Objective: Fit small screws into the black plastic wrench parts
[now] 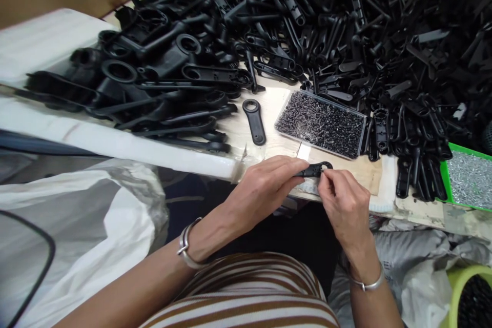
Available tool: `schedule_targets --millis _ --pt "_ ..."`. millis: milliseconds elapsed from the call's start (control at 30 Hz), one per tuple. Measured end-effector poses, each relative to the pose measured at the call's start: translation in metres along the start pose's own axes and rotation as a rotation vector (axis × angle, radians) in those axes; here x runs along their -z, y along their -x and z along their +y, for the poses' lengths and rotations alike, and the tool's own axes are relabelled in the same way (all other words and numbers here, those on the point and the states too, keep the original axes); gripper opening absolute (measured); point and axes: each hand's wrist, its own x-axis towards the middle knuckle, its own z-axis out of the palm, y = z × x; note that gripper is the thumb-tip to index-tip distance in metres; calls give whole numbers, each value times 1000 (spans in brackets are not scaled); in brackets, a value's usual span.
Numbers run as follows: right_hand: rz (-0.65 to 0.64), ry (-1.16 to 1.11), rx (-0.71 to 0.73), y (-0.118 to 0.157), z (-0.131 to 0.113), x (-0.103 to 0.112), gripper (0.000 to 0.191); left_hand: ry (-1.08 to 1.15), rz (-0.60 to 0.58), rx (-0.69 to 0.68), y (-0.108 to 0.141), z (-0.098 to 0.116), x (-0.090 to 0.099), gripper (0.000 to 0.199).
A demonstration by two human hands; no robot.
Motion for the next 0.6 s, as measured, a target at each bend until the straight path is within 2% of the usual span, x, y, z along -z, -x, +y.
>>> schedule_targets --millis 167,267,367,467,600 --pt "58 -54 -195 2 6 9 11 -57 28 -22 -3 -4 0 10" --pt "41 -105 -293 7 9 12 11 -133 71 -59 -4 -6 3 10" --pt "12 -163 -333 13 8 14 12 -262 129 -153 -5 0 6 14" --pt "14 -243 -390 18 8 14 10 -380 30 -268 -5 10 6 21" --pt "21 -360 -523 24 10 15 8 -441 -120 -325 -7 13 1 23"
